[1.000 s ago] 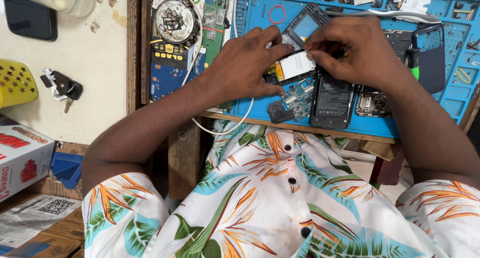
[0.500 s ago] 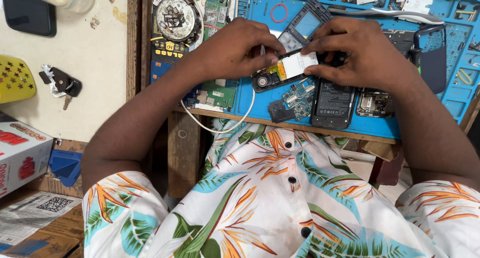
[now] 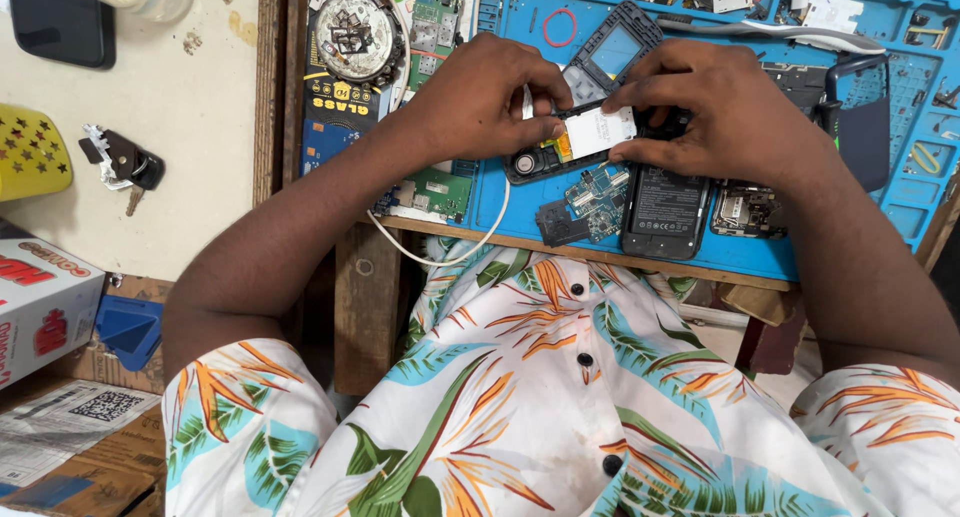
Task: The person disassembles a small electronic device, removes a battery, and reassembles the casing using a screwdriver and tweezers. They handle the device's internal components and casing parts on a cluttered workbench.
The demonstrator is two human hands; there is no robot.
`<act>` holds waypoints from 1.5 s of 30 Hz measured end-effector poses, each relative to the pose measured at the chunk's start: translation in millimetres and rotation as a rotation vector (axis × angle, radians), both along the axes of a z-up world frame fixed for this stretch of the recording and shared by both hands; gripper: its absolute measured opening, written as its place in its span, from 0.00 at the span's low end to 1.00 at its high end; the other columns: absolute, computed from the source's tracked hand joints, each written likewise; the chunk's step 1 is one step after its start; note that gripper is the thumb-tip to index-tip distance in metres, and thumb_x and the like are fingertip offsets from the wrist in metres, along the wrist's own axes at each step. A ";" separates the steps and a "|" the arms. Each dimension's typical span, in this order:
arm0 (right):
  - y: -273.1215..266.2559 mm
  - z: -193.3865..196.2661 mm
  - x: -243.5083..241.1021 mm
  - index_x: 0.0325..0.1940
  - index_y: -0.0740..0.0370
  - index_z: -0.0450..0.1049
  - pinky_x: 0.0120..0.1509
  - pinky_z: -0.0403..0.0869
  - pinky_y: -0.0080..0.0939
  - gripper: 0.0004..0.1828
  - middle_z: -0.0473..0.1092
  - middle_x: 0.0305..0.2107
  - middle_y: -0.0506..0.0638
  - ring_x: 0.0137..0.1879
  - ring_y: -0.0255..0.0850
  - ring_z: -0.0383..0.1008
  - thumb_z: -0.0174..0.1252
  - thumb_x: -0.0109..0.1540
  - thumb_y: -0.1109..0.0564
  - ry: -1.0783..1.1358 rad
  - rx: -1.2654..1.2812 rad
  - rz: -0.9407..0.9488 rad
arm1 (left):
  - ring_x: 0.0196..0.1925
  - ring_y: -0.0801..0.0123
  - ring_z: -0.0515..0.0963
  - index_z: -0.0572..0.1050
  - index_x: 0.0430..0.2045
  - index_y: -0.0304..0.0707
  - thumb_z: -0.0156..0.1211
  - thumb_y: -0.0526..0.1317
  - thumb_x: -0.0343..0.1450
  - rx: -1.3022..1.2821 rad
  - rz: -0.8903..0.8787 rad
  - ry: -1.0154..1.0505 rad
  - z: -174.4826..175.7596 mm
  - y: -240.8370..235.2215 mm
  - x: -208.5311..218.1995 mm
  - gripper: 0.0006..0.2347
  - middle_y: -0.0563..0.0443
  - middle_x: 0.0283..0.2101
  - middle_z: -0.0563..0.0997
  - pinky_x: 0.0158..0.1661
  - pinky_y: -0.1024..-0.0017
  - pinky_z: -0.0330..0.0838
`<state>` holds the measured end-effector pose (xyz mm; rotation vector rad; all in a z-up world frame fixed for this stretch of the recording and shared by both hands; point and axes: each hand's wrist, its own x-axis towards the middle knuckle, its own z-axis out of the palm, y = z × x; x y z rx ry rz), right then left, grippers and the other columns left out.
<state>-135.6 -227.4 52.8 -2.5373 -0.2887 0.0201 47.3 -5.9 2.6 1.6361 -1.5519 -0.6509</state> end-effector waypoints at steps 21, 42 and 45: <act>2.9 1.4 1.8 0.48 0.58 0.82 0.44 0.79 0.39 0.21 0.75 0.44 0.50 0.40 0.39 0.79 0.77 0.54 0.51 0.054 0.048 -0.041 | 0.27 0.72 0.84 0.81 0.45 0.36 0.68 0.34 0.65 0.128 -0.119 0.109 18.6 8.7 15.7 0.14 0.50 0.37 0.85 0.31 0.74 0.80; 3.2 2.8 2.1 0.48 0.58 0.81 0.45 0.79 0.39 0.22 0.74 0.44 0.50 0.41 0.40 0.78 0.77 0.54 0.51 0.053 0.049 -0.033 | 0.26 0.72 0.81 0.82 0.42 0.37 0.69 0.29 0.54 0.127 -0.074 0.083 13.4 4.0 6.1 0.21 0.51 0.35 0.83 0.29 0.73 0.78; 3.1 2.9 2.1 0.48 0.58 0.81 0.45 0.79 0.39 0.21 0.74 0.44 0.50 0.42 0.40 0.78 0.77 0.54 0.51 0.043 0.050 -0.026 | 0.26 0.71 0.81 0.82 0.41 0.37 0.72 0.30 0.53 0.120 -0.060 0.081 13.8 3.5 3.6 0.20 0.51 0.35 0.82 0.29 0.72 0.77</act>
